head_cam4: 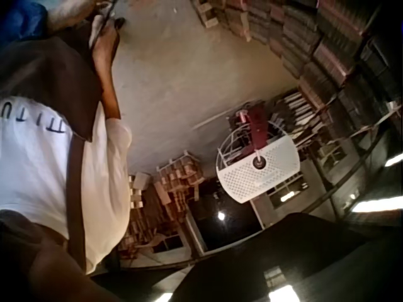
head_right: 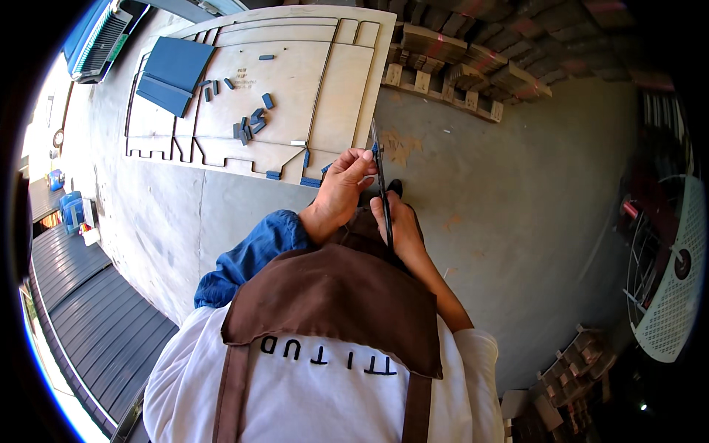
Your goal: The person uses scissors to cut a blue foam sheet into small rectangular pieces on a white plastic work surface. The person repeatedly picks up foam strips, cuts them into smaller segments, and places the cut pieces on the table.
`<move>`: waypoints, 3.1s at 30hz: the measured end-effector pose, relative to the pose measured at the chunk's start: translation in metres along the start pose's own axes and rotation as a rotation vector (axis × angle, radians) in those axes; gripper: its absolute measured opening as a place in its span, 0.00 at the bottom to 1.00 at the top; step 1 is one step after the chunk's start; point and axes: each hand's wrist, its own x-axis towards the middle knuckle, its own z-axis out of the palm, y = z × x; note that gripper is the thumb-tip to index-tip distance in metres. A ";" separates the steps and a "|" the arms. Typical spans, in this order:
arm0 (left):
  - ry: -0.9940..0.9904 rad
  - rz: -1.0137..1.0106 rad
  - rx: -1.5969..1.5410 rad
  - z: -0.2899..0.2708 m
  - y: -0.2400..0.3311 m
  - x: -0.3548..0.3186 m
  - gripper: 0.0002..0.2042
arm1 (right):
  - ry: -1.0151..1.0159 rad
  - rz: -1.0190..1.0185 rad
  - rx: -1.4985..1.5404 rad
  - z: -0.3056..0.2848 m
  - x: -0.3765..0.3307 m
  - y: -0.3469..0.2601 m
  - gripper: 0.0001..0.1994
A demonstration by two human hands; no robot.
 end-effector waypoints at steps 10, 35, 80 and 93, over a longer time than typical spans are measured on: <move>0.132 0.610 0.814 -0.010 0.014 0.004 0.09 | 0.123 -0.093 -0.170 -0.003 -0.005 -0.020 0.23; -0.197 0.260 0.734 -0.014 0.038 0.025 0.06 | 0.020 0.006 0.071 -0.017 -0.001 0.007 0.23; -1.382 1.074 1.819 -0.060 0.092 0.133 0.10 | 0.651 0.397 0.406 0.067 -0.089 0.040 0.22; -1.427 1.102 1.844 -0.056 0.087 0.134 0.08 | 0.640 0.403 0.473 0.072 -0.088 0.042 0.22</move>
